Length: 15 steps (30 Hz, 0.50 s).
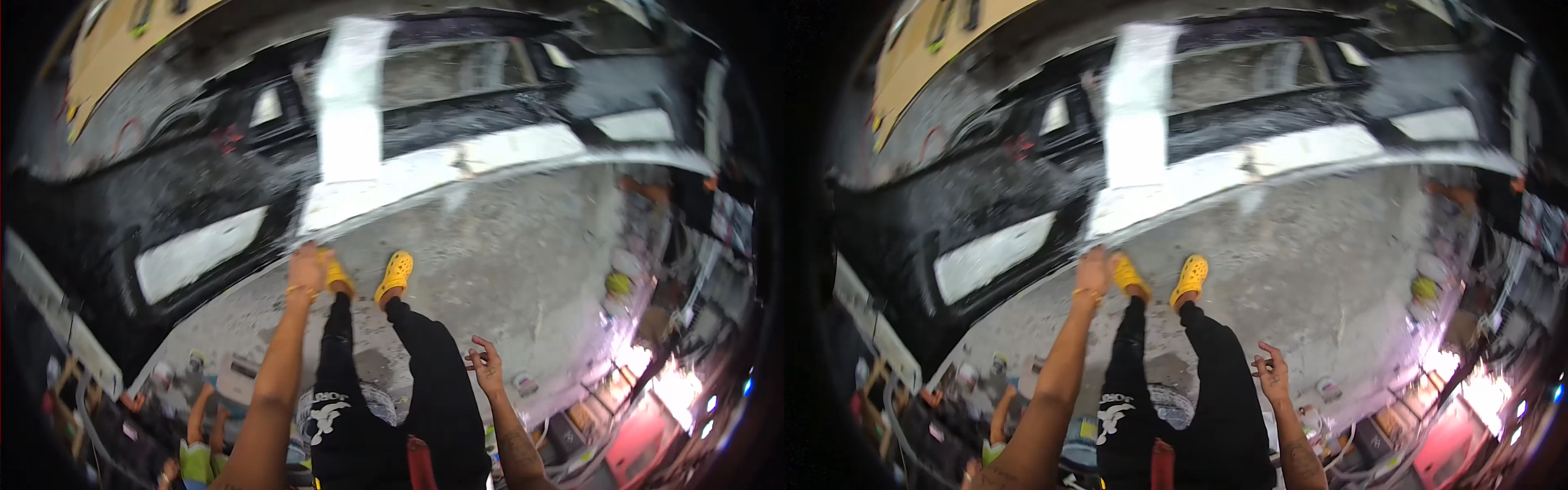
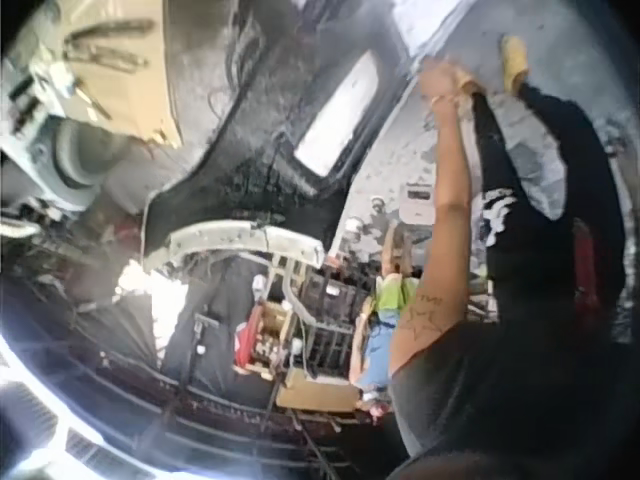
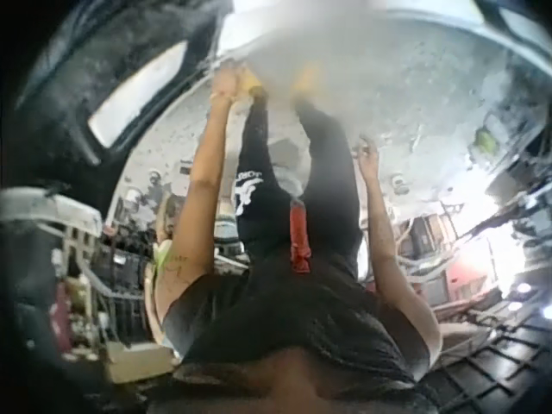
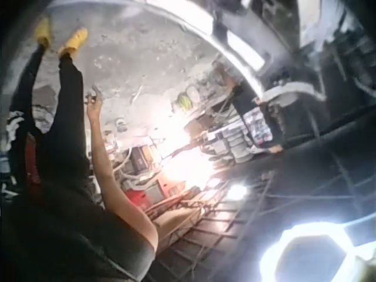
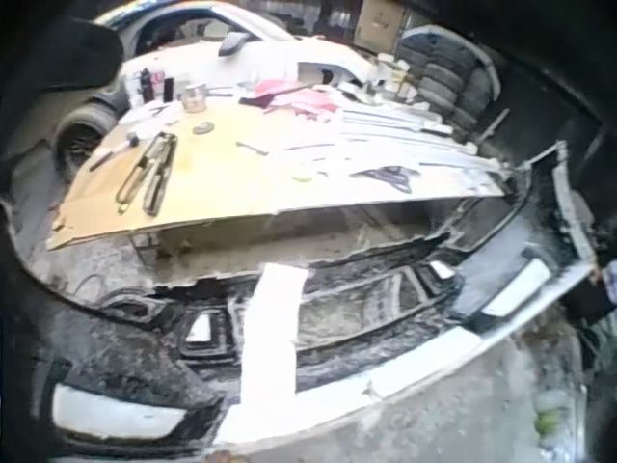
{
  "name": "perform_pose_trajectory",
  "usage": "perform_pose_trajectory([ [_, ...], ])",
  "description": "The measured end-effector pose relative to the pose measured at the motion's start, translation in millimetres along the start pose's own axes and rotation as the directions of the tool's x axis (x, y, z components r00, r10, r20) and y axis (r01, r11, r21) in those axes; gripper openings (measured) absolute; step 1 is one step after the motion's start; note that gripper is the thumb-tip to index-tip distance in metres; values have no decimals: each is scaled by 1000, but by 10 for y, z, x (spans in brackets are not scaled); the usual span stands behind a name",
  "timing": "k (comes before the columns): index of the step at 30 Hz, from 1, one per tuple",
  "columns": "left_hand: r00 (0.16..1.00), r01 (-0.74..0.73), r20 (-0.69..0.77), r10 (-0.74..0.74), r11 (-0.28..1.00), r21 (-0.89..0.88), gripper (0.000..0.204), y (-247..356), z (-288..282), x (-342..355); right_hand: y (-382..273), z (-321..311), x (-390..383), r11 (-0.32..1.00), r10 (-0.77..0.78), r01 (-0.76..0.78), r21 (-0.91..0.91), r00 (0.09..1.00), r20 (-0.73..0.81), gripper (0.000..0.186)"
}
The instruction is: The person retrieves a piece of white fibrous material from a cluttered floor and applies it to the surface of a black car bumper. They tear the material into smaller strips and press them onto specific areas of the bumper, smoothing them down by hand.
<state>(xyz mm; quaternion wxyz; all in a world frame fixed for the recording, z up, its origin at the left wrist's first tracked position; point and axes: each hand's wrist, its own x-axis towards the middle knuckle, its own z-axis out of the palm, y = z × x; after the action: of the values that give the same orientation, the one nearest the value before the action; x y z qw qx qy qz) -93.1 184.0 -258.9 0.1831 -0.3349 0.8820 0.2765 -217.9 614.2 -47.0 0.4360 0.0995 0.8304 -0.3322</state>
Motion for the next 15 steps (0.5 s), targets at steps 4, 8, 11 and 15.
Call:
perform_pose_trajectory([
  [4, 954, -282, -135, 269, 955, -94, 39, 738, -68, -45, 114, -724, -205, 996, 76, -65, 63, 979, -191, 37],
  [8, 886, -111, 386, 256, 927, -359, 35, 1425, 894, 258, 83, -1020, 137, 990, 79, -52, 133, 975, -206, 37],
  [11, 870, 19, 467, 158, 936, -352, 42, 2104, 1732, 774, 142, -1145, 735, 983, 143, -144, 110, 990, 16, 42],
  [15, 945, 188, 325, -26, 857, -480, 65, 2595, 3113, 1507, 9, -1193, 1798, 991, -135, 131, 32, 959, 248, 68],
])
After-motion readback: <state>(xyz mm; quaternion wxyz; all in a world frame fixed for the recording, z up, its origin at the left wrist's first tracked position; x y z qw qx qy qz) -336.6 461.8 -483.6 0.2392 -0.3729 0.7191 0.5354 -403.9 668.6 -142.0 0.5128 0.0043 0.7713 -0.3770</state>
